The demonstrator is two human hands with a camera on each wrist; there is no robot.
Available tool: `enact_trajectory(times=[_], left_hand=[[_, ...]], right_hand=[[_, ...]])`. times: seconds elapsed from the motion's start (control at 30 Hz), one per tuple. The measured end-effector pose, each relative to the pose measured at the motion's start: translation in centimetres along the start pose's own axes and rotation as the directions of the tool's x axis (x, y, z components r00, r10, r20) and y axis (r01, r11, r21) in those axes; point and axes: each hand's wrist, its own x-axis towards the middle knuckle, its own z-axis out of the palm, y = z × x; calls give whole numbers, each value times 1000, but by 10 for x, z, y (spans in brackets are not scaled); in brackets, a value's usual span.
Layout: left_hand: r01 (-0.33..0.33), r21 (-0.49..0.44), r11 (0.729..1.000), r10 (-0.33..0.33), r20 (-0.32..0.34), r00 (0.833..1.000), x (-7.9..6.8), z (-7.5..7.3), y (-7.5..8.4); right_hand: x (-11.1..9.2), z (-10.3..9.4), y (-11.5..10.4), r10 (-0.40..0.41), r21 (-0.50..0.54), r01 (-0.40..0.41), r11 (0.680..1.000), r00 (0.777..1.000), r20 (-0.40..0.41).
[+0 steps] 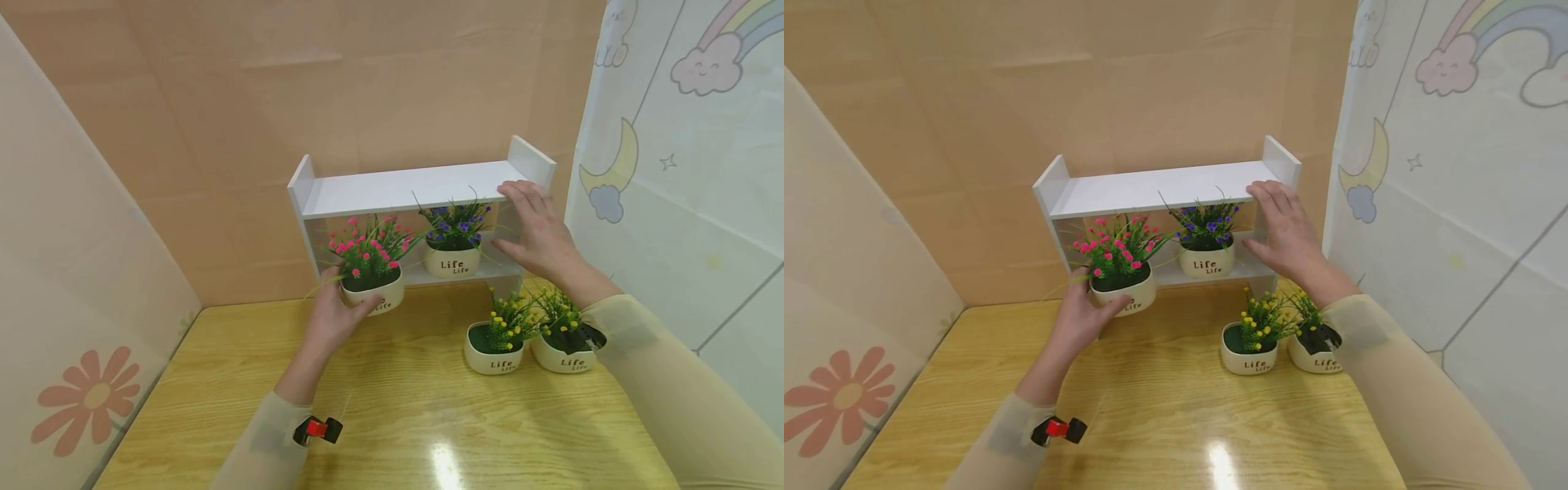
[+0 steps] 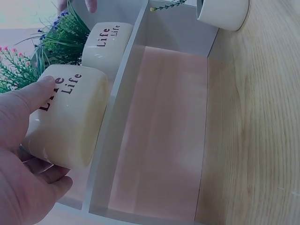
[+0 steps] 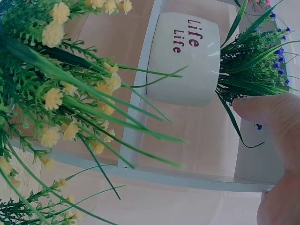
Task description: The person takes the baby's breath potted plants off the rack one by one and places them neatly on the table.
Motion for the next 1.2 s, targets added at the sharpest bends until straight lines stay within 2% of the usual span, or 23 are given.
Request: enact_trajectory(times=[0.23,0.47,0.73,0.8,0.93,1.2], left_hand=[[16,27,1000,-16,-11,1000,-8,-3,2],[37,94,995,-36,-14,999,-19,-8,2],[92,90,992,-96,37,995,-33,-15,-6],[73,67,995,-77,46,996,-36,-17,-8],[-9,26,1000,8,53,999,-42,-22,-14],[-127,-13,992,128,80,989,-52,-20,-26]], right_hand=[[0,0,0,4,-12,-4,1000,1000,-1],[0,-1,2,-2,-15,2,1000,1000,-4],[1,-1,2,-10,-7,9,1000,1000,-9],[1,0,2,-9,-9,9,1000,1000,-8],[1,0,2,-7,-7,6,1000,1000,-6],[1,1,2,-6,-3,6,1000,1000,-3]])
